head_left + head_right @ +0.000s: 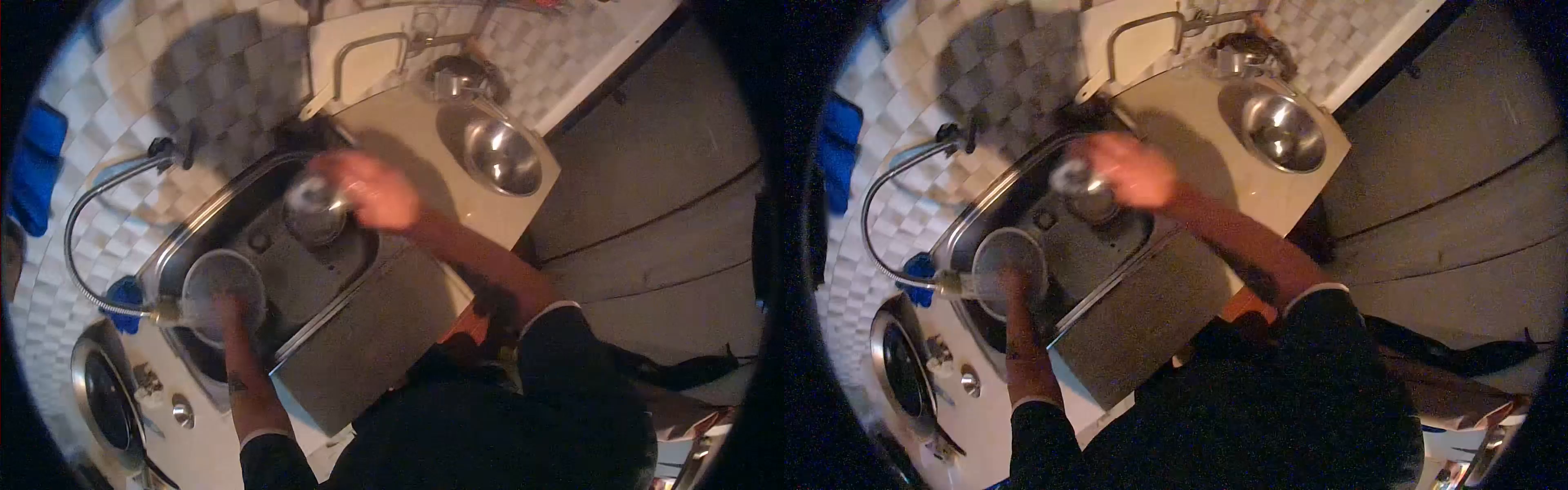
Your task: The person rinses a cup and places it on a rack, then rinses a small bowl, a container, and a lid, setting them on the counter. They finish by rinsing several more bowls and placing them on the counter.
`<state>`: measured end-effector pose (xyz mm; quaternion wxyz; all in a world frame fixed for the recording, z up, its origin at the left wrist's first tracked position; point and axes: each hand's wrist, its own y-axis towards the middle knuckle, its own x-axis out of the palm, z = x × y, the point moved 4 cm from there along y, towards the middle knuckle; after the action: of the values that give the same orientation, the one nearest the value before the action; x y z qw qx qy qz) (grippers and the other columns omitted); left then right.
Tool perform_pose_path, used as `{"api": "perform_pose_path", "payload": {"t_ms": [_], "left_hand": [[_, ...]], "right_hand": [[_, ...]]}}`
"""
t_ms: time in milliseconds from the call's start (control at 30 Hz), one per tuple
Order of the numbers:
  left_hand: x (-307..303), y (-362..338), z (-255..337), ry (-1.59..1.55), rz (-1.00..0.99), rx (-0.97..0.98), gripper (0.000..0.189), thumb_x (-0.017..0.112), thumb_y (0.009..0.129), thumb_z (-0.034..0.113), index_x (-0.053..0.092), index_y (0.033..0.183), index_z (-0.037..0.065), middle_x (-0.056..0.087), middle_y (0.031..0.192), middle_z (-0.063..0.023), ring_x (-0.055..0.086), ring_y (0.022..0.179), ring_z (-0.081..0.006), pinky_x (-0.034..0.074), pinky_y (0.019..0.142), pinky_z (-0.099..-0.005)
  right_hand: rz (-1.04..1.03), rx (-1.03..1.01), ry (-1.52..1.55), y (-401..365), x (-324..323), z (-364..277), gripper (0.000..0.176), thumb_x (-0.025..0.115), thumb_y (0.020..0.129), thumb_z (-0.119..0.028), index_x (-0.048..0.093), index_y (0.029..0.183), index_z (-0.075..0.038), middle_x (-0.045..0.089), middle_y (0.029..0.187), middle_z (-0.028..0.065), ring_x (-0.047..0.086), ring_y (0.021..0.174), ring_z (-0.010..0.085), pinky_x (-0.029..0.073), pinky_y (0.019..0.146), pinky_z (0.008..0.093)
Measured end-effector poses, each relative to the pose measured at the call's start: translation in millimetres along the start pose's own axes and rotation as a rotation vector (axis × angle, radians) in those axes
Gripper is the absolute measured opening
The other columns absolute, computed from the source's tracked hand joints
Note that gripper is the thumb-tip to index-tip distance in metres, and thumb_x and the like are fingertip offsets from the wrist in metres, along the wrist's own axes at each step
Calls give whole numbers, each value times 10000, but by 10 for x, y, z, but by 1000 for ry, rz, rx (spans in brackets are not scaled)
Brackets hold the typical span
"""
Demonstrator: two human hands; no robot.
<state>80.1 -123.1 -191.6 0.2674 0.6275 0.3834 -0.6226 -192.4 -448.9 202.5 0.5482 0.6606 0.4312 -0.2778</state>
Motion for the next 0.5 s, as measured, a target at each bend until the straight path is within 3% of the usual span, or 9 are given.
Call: {"api": "perform_pose_path", "payload": {"t_ms": [33,100,133,200,233,333,400,467,500], "left_hand": [[58,-63,-4,41,86,1,703,678,830,356,449,1435,81,497,1426,-194,454,1338,-361,333,1132,-464],[-110,-134,93,-99,39,-65,680,668,827,325,462,1424,71,524,1387,-210,490,1292,-376,378,1090,-466],[-520,-230,76,-276,-79,-125,675,663,824,308,463,1421,64,539,1362,-221,516,1258,-388,406,1061,-472],[-636,-277,-16,-271,-58,-75,653,645,822,268,470,1414,55,560,1314,-245,571,1167,-407,460,984,-487],[-444,-291,-213,-89,92,32,638,632,822,244,475,1410,54,568,1289,-259,600,1111,-413,486,937,-496],[51,-266,-535,-130,-76,-66,653,649,821,216,454,1418,37,572,1267,-278,610,1079,-422,488,921,-507],[-282,-353,-357,-177,-277,-195,646,654,836,251,458,1411,31,568,1274,-280,599,1102,-427,482,934,-506],[-332,-403,-273,-185,-261,-143,637,651,853,277,459,1409,33,565,1278,-282,593,1117,-429,479,942,-507],[8,-421,-408,-166,-146,-28,629,646,862,285,458,1409,37,564,1278,-284,592,1121,-428,478,943,-508]], "right_hand": [[35,64,-67,-186,-289,313,700,582,764,-32,447,1440,-152,519,1399,121,502,1277,331,461,1052,426],[127,140,-96,-542,-952,968,730,548,713,47,465,1418,-126,534,1370,160,497,1283,353,427,1073,431],[130,331,-201,-765,-1242,1259,698,554,713,67,482,1387,-102,547,1339,183,505,1268,380,429,1062,442],[139,526,-390,-1221,-1631,1893,694,583,715,71,468,1377,-106,543,1313,203,518,1223,424,477,989,467],[106,672,-431,-1480,-1749,2174,729,600,708,66,439,1396,-115,515,1348,198,512,1220,432,483,968,486],[-74,632,-685,-1967,-1830,2625,610,562,786,-6,455,1372,-137,496,1337,171,531,1191,391,513,936,463],[-201,586,-735,-2189,-1745,2839,537,521,831,-51,474,1353,-165,497,1312,147,529,1194,358,535,917,433],[-328,550,-709,-2210,-1694,2894,579,512,824,-27,450,1389,-135,484,1345,151,498,1226,380,489,971,449],[-394,525,-691,-2169,-1666,2837,601,507,820,-15,438,1407,-120,477,1361,154,483,1243,391,466,998,457]]}}
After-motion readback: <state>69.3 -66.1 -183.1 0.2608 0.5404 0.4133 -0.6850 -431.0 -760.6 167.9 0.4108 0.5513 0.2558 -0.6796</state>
